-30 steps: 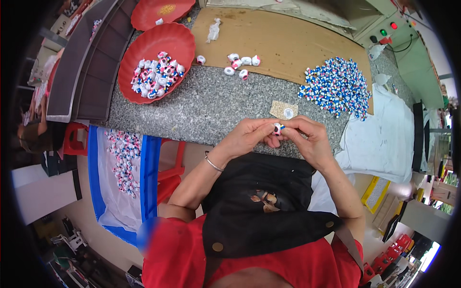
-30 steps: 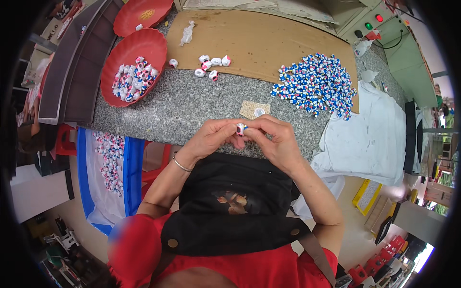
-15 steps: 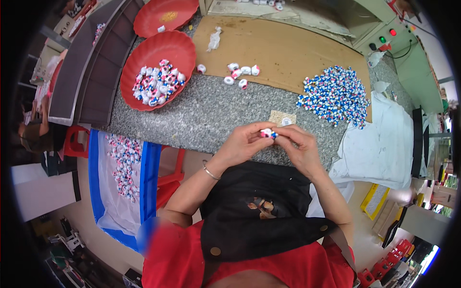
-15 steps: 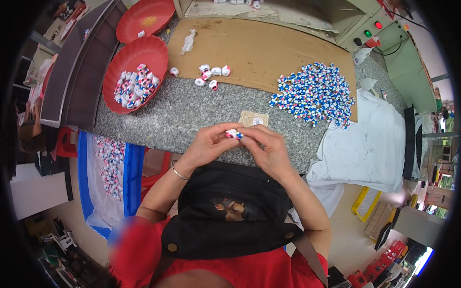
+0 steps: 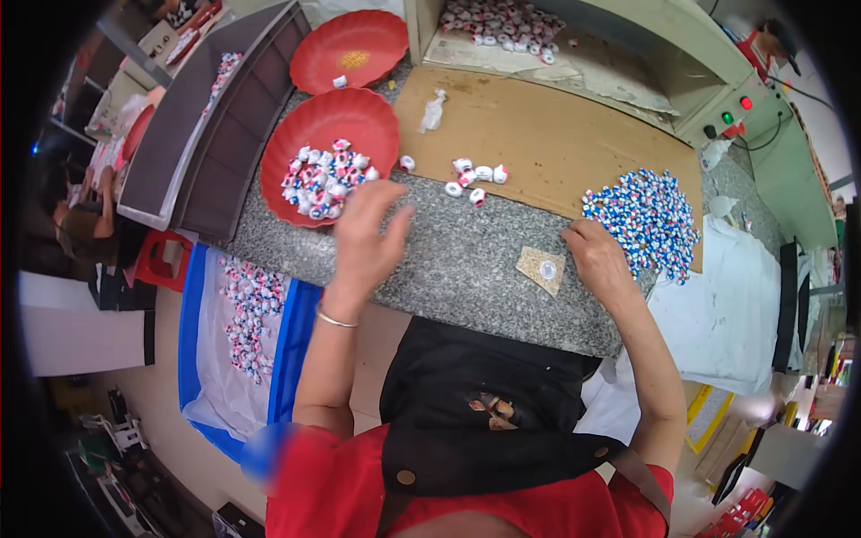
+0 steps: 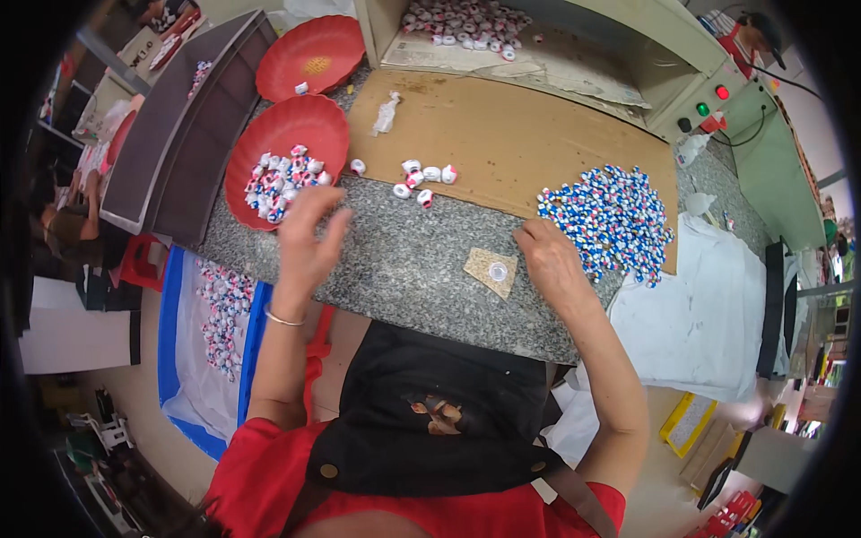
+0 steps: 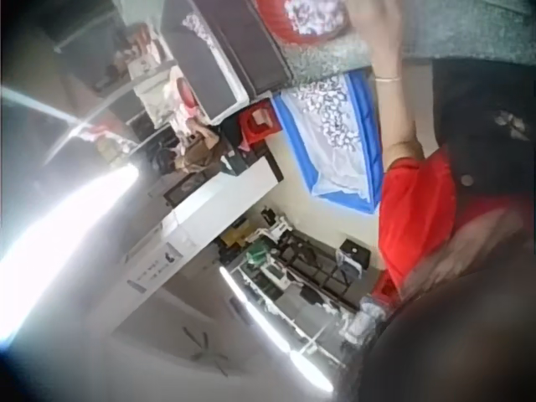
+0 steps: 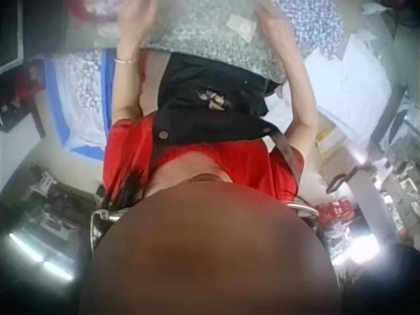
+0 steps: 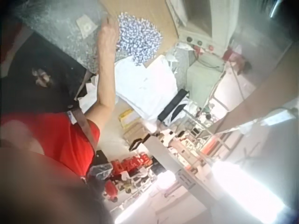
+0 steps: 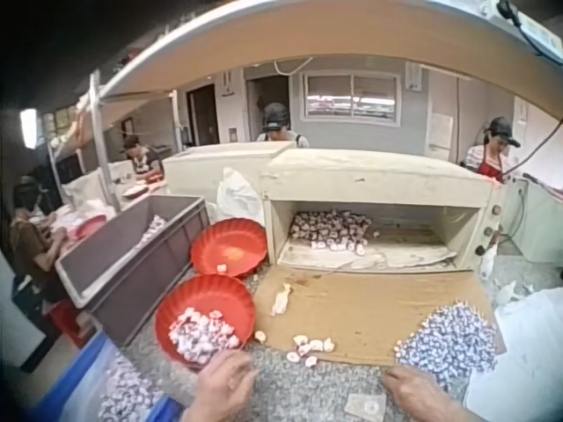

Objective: Assemble small plastic toy components by pressing parts together on a workbench.

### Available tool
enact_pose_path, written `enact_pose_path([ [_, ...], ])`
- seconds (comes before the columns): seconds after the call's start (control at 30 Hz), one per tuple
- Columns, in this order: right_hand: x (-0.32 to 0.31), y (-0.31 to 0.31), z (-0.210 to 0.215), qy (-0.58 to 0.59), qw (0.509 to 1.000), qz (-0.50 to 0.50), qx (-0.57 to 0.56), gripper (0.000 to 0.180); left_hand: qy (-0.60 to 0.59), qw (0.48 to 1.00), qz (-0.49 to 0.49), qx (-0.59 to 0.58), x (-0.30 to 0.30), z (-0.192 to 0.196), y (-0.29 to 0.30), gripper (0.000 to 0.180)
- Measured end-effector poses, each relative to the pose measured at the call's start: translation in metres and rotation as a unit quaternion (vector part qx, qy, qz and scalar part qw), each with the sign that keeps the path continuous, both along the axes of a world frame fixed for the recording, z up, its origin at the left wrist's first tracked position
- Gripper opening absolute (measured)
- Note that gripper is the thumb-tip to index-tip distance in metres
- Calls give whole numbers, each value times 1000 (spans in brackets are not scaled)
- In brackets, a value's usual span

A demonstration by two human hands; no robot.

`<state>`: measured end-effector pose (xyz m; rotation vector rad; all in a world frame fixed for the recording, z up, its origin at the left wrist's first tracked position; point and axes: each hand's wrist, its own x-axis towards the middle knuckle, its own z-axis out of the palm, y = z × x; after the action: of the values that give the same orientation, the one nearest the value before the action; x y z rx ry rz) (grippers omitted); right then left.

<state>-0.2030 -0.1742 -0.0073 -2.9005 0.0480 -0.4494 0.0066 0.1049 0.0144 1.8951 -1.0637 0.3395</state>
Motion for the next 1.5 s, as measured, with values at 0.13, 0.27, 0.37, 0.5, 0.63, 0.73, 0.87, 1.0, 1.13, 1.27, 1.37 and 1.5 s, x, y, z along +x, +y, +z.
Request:
enact_pose_path([
  [0.13,5,3,4,26,998,3,-49,32,-26,996,-80,27,-18,-19,-51,21],
  [0.27,-13,5,2,-23,998,-48,27,36,-41,992,-41,113,-18,-38,-87,22],
  [0.37,-30,18,-7,-27,998,-60,20,36,-60,988,-47,135,-21,-54,-97,20],
  [0.5,-28,22,1,-62,980,-107,156,23,-84,987,-37,129,-21,-38,-86,20],
  [0.63,-5,16,15,-25,983,-26,178,15,280,945,-159,-51,-31,-32,-67,18],
  [0.73,28,16,18,-8,985,20,170,17,523,803,-240,-156,-41,-30,-46,24],
  [0.87,55,14,4,17,991,78,107,17,620,717,-257,-190,-59,-33,-28,35],
  [1.0,57,21,-1,25,995,45,86,14,615,719,-264,-188,-71,-28,-20,35],
  [1.13,23,26,20,-18,988,-29,149,14,670,655,-283,-206,-72,-28,-22,36],
  [1.27,-33,32,13,-3,991,-46,125,16,693,606,-318,-225,-74,-33,-29,37],
  [1.37,-51,43,12,8,993,-50,107,20,658,641,-334,-210,-78,-42,-38,37],
  [1.5,-58,47,9,-9,985,-104,140,22,641,657,-341,-205,-82,-41,-40,35],
])
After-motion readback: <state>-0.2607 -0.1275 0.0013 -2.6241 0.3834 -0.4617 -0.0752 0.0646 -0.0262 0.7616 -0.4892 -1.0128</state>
